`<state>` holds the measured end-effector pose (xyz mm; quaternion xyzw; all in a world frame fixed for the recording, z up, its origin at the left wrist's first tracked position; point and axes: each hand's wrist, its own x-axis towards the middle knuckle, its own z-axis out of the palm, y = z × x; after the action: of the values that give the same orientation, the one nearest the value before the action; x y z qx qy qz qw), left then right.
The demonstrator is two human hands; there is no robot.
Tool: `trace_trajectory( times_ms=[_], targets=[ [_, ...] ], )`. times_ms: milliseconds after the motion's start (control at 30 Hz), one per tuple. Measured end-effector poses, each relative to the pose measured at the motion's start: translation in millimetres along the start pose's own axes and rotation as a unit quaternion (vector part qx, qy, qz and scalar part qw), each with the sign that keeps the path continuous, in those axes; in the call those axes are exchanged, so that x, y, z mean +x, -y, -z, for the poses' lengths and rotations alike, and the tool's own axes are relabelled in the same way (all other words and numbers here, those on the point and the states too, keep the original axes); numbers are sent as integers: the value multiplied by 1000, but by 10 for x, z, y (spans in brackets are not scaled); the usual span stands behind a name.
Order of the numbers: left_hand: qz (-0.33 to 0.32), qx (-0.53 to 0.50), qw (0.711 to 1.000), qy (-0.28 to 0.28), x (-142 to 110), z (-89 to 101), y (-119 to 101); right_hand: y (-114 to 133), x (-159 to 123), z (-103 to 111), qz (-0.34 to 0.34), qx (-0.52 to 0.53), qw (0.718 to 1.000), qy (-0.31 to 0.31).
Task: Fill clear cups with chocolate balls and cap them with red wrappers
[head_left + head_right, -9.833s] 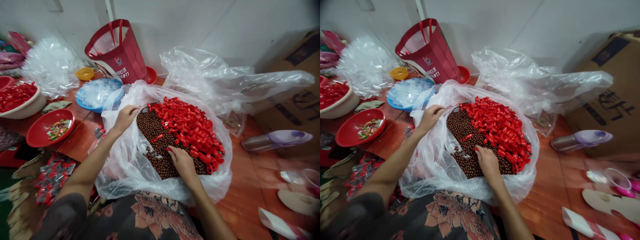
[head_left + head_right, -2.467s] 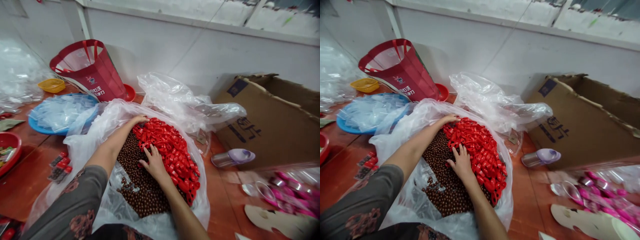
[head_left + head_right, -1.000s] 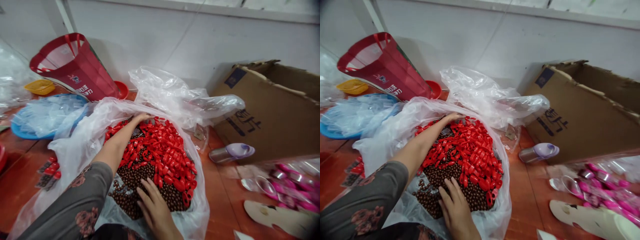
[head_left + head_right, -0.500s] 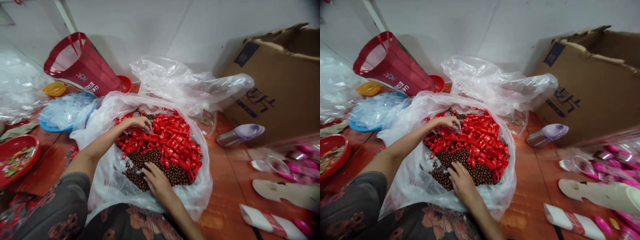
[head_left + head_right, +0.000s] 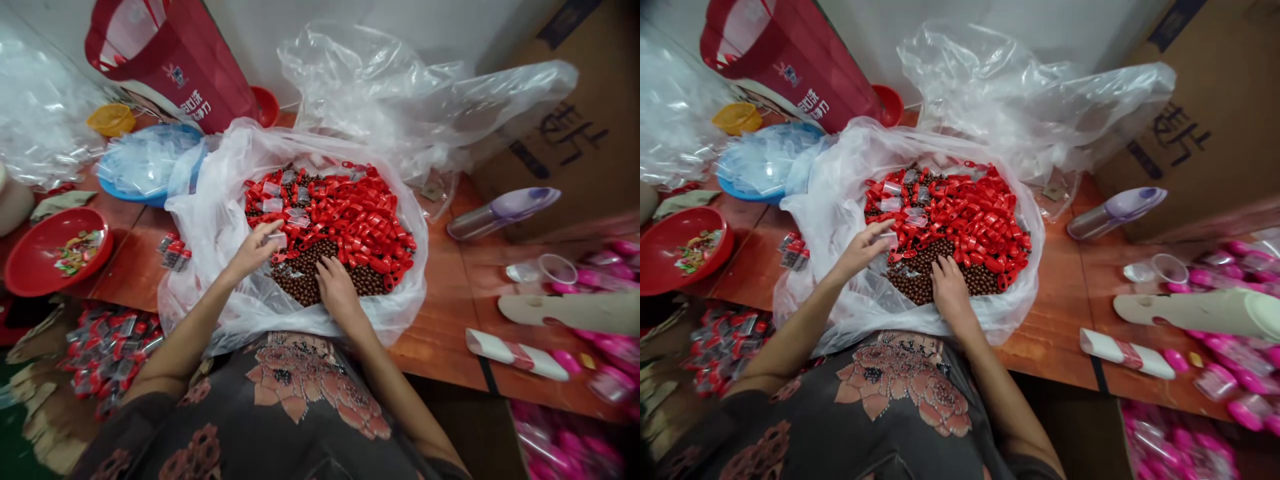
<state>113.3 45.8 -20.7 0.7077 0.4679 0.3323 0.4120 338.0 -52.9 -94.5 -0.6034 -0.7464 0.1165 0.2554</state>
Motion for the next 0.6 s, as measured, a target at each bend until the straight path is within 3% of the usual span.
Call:
trace_trajectory(
  times_ms=[100,167,267,333,500,600],
  targets=[
    [85,-110,990,22,-293,-265,63,-2,-29,132,-18,20,999,-29],
    [121,-101,987,42,-386,-369,71,31,-55,221,-37,46,997,-44],
    [120,-82,984,105,-407,-461,14,119,-102,279,-31,140,989,-18],
    [109,-131,977,126,-398,-560,-31,180,-139,254,-18,205,979,14],
    [162,-308,937,33,-486,-964,-28,244,-237,135,-136,273,952,-33],
    [172,-320,931,29,-506,-1009,16,212,-268,174,-134,252,958,-17]
  ],
)
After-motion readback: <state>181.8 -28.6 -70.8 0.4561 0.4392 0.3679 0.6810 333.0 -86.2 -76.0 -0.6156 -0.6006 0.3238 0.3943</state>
